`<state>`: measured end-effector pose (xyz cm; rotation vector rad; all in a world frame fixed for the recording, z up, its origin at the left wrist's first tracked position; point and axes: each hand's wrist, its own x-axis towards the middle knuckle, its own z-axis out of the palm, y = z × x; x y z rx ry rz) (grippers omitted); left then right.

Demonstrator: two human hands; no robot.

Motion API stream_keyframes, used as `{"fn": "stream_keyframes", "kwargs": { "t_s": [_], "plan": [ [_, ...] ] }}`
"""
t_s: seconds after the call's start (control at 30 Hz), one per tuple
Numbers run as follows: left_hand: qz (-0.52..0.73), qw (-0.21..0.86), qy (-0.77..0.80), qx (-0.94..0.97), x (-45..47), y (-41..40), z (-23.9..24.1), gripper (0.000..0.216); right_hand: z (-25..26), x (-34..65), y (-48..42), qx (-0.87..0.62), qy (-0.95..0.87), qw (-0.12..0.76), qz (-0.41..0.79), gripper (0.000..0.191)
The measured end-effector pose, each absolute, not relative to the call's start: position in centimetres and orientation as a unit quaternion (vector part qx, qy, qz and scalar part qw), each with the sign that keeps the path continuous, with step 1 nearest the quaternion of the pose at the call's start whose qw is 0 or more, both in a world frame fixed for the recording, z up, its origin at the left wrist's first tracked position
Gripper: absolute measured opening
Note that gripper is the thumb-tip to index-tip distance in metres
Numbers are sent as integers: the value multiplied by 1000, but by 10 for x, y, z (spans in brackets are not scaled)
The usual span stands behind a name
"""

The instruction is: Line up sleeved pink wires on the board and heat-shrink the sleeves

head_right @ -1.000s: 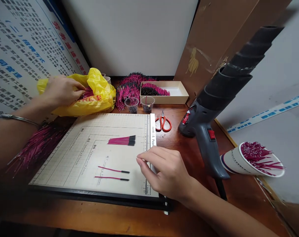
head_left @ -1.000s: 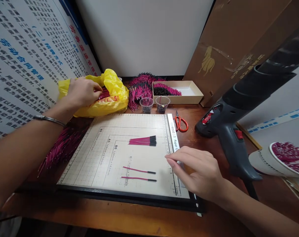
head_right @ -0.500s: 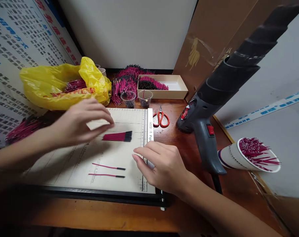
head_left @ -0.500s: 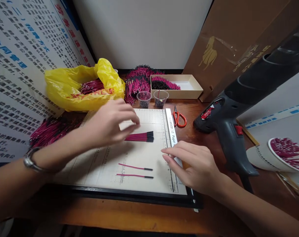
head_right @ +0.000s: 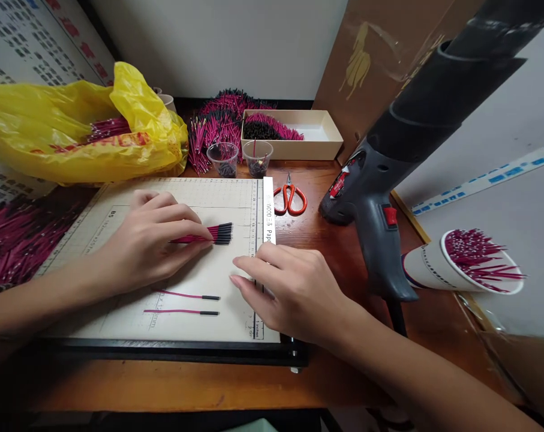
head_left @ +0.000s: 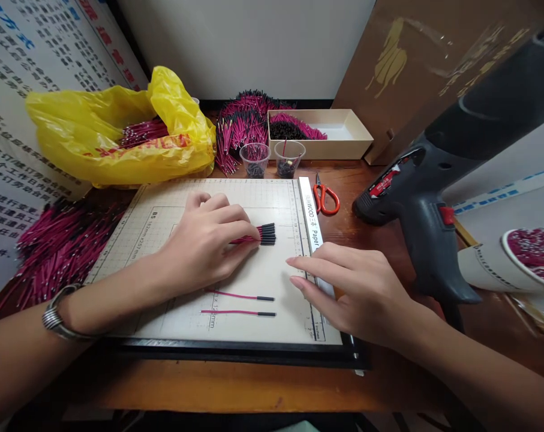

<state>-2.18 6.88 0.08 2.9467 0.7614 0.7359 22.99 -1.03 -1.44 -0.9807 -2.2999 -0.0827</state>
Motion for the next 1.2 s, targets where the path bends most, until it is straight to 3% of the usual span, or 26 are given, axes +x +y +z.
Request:
{"fn": "stream_keyframes", "kwargs": {
  "t_s": [0.3, 0.7, 1.2],
  "plan": [
    [214, 39, 237, 947, -23, 70, 0, 23, -14, 235, -11, -372, -883, 284, -15, 15],
    [165, 135, 199, 957, -30, 63, 11, 16, -11, 247, -7, -277, -931, 238, 4, 52],
    [150, 198, 196, 949, -32, 60, 4, 23, -14, 250, -6, -254, -944, 212, 12, 61]
  ]
}}
